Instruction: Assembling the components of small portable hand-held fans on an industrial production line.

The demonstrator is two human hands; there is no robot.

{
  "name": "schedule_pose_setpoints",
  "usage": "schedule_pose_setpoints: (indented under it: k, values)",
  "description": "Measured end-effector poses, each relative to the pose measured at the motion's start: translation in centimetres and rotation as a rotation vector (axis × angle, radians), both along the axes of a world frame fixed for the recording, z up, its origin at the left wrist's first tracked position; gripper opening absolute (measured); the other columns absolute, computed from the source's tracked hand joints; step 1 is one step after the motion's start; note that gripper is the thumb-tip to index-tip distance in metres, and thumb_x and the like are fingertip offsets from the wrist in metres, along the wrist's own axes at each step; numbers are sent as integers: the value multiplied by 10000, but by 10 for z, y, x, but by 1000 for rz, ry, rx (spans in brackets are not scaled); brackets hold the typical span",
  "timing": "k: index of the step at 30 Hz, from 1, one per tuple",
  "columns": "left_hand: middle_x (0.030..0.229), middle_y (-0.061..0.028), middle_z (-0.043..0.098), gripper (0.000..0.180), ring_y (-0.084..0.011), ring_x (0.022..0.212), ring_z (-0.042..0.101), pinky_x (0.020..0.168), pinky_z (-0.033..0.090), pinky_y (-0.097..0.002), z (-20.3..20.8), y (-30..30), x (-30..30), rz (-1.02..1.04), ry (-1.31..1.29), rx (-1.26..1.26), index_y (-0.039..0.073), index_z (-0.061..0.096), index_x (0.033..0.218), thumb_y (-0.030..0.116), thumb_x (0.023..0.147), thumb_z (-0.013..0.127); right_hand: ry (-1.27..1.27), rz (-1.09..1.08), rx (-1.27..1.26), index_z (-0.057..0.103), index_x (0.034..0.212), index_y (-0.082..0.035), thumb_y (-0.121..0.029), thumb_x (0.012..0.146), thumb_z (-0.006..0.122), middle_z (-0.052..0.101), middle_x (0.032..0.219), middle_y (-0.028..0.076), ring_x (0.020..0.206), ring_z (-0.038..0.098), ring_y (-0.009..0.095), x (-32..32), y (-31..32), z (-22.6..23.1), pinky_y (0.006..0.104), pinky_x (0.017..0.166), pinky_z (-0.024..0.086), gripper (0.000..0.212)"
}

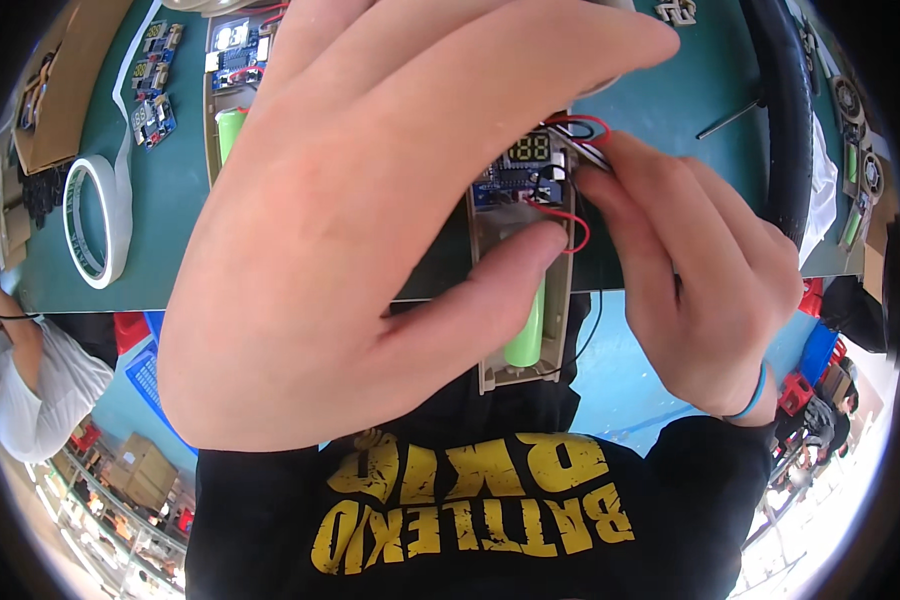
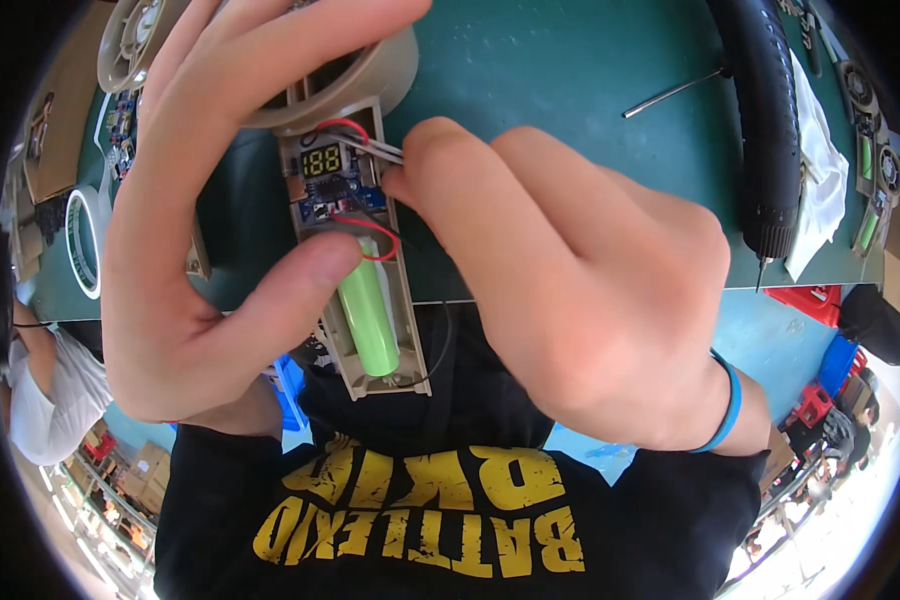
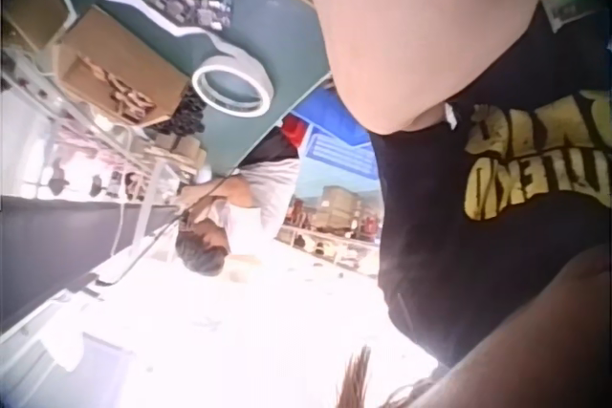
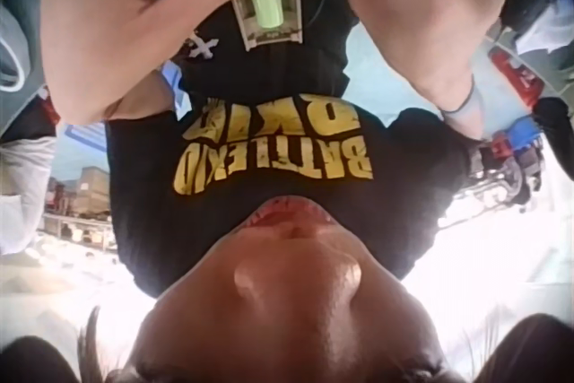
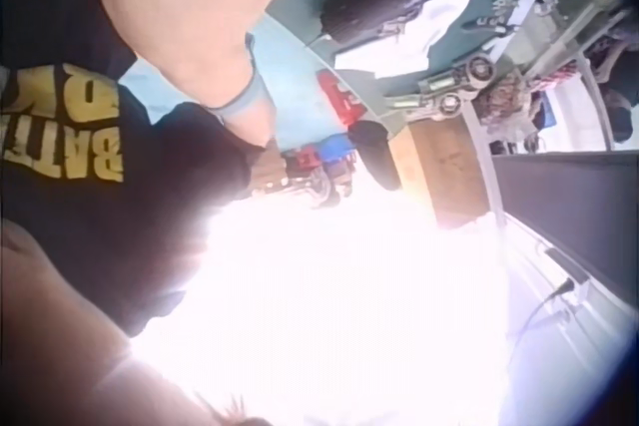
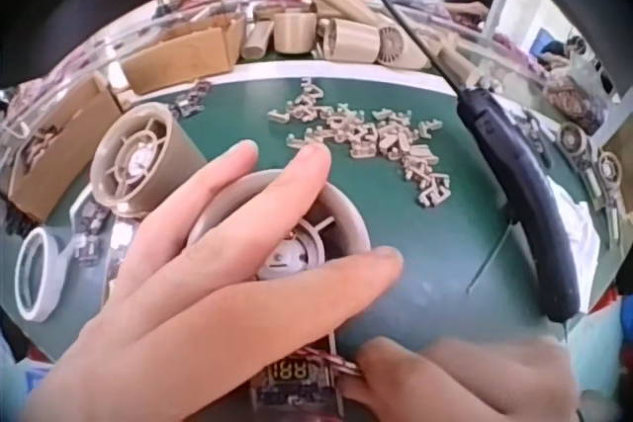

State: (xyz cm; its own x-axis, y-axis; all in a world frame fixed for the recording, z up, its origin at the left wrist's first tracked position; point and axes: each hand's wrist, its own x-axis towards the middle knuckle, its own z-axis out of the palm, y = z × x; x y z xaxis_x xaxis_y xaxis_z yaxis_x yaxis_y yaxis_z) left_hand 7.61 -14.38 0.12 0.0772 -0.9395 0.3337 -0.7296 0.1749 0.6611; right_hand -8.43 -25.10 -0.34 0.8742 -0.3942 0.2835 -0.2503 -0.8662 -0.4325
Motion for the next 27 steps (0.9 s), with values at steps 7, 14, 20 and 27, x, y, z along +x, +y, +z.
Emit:
schedule_pose_setpoints:
  k: [7, 14, 20, 27]
  values:
    - [1301, -139, 525, 462, -360, 1164, 519, 960, 438, -417, 3, 7, -1, -23, -29, 20, 107, 642, 1094, -74, 670, 627, 109, 42, -55, 656, 1005, 52, 107, 754, 704, 573, 725, 127, 594, 591, 228, -1, 1, 7, 291, 534, 477, 261]
    - [1301, -140, 525, 459, -361, 1165, 518, 959, 438, -418, 4, 8, 2, -6, -35, 37, 107, 640, 1096, -72, 673, 629, 151, 34, -125, 647, 1069, 70, 121, 749, 692, 569, 731, 124, 592, 583, 225, 1, 10, 7, 293, 531, 475, 328]
    - [1300, -140, 525, 456, -362, 1165, 517, 958, 439, -419, 1, 0, -2, -7, -20, 45, 107, 638, 1097, -70, 676, 631, 144, 30, -257, 635, 1084, 102, 135, 759, 666, 569, 717, 137, 569, 571, 209, -3, 13, -1, 279, 513, 467, 328]
    - [1299, -141, 524, 453, -363, 1166, 515, 958, 439, -420, 10, 5, 3, 14, -28, 56, 107, 637, 1098, -67, 680, 633, 72, 8, -213, 628, 1084, 112, 140, 776, 637, 581, 734, 134, 577, 582, 207, 3, 17, 6, 271, 508, 470, 310]
